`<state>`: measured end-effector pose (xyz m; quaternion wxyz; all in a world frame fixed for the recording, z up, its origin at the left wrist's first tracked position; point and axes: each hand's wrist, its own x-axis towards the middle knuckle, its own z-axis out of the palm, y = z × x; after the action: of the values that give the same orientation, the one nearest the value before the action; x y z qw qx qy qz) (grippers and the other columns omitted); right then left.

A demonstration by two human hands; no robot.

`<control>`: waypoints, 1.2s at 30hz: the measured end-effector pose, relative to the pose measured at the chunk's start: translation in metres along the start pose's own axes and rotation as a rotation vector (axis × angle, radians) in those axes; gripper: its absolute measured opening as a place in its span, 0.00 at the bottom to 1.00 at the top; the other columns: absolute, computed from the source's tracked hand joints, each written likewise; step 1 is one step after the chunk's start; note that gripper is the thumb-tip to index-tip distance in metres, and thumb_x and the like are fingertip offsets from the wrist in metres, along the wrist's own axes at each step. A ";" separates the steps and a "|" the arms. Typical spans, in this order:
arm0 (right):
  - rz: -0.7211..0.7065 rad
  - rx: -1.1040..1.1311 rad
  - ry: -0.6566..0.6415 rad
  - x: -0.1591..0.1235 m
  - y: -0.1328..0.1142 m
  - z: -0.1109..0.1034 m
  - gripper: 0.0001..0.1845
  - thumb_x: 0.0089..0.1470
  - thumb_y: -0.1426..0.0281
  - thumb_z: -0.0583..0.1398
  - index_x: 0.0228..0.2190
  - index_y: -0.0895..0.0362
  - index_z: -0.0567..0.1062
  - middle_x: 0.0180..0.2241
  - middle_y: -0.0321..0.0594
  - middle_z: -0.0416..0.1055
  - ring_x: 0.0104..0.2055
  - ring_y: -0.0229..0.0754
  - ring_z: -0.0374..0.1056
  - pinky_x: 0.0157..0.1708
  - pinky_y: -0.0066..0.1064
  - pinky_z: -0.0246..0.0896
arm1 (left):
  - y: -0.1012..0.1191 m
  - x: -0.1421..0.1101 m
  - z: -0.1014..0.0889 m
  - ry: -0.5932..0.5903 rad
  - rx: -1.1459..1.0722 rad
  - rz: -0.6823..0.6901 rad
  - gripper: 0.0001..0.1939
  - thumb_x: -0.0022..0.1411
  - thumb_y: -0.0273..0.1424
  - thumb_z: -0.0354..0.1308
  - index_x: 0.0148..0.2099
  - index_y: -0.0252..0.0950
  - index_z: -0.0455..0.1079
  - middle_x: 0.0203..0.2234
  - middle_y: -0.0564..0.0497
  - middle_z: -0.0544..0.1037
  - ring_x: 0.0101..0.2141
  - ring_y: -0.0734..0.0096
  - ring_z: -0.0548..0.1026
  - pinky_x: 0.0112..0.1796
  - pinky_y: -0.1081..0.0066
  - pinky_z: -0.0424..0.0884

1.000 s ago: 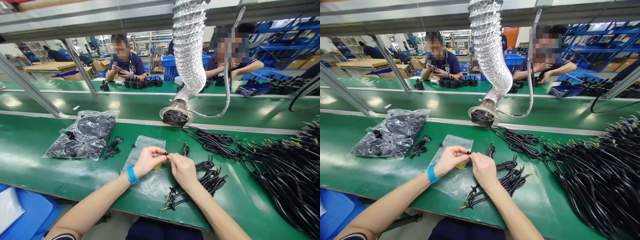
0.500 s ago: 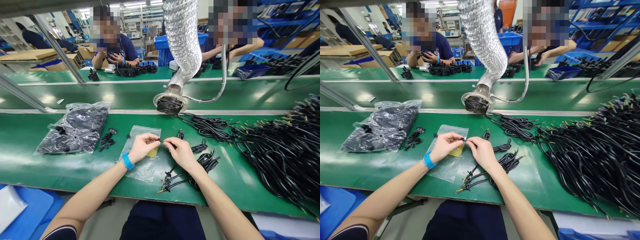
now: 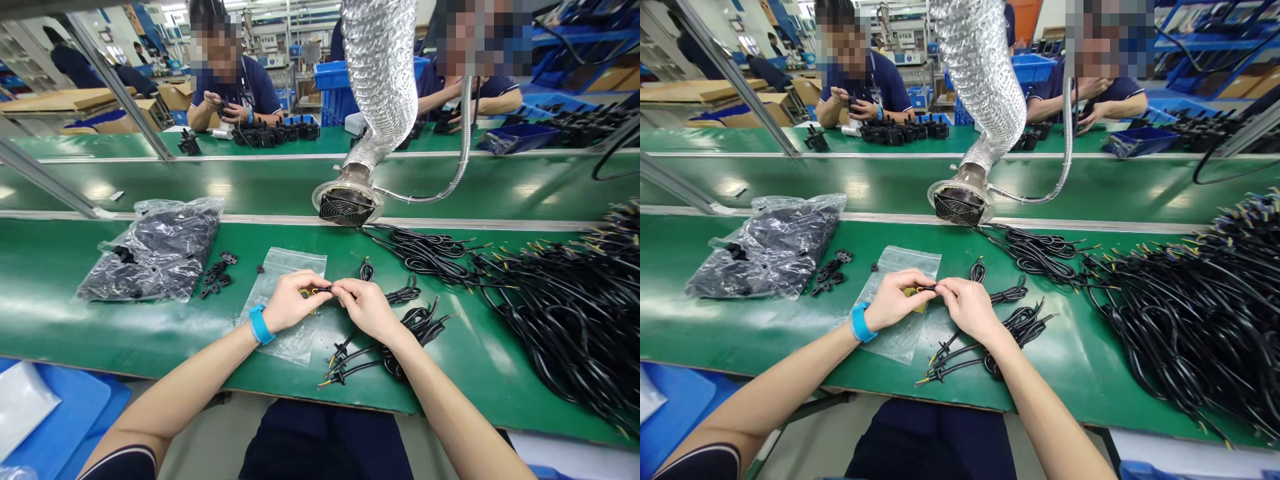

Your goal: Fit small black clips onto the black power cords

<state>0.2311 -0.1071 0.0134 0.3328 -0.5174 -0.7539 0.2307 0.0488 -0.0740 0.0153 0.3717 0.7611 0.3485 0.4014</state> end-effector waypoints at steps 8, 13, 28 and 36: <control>0.069 0.106 -0.109 0.003 -0.005 -0.012 0.17 0.61 0.68 0.54 0.21 0.56 0.69 0.19 0.31 0.65 0.22 0.34 0.60 0.27 0.26 0.50 | 0.002 -0.001 0.000 -0.009 0.018 0.027 0.03 0.57 0.29 0.64 0.35 0.34 0.77 0.28 0.49 0.79 0.30 0.70 0.75 0.32 0.72 0.71; 0.106 0.197 -0.159 0.003 -0.006 -0.016 0.17 0.60 0.71 0.55 0.20 0.58 0.70 0.17 0.29 0.62 0.21 0.32 0.56 0.25 0.24 0.49 | 0.006 -0.003 0.004 -0.009 0.054 0.068 0.03 0.58 0.30 0.64 0.33 0.36 0.76 0.25 0.51 0.78 0.28 0.72 0.73 0.31 0.73 0.68; -0.083 -0.572 -0.123 -0.031 0.010 -0.062 0.26 0.68 0.61 0.48 0.25 0.58 0.75 0.27 0.42 0.73 0.34 0.41 0.67 0.50 0.39 0.53 | 0.025 -0.024 0.020 -0.327 0.370 0.202 0.14 0.61 0.26 0.51 0.48 0.37 0.72 0.29 0.51 0.74 0.29 0.70 0.72 0.32 0.71 0.68; 0.149 -0.473 -0.151 -0.057 0.014 -0.074 0.30 0.69 0.61 0.43 0.22 0.56 0.72 0.24 0.38 0.70 0.28 0.39 0.64 0.33 0.30 0.53 | 0.032 -0.030 0.024 -0.524 0.474 0.339 0.15 0.68 0.34 0.51 0.51 0.36 0.73 0.34 0.47 0.73 0.33 0.66 0.73 0.34 0.69 0.68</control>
<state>0.3086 -0.1546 0.0381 0.1274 -0.6164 -0.7693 0.1097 0.0640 -0.1214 0.0217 0.1906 0.9493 0.1941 0.1575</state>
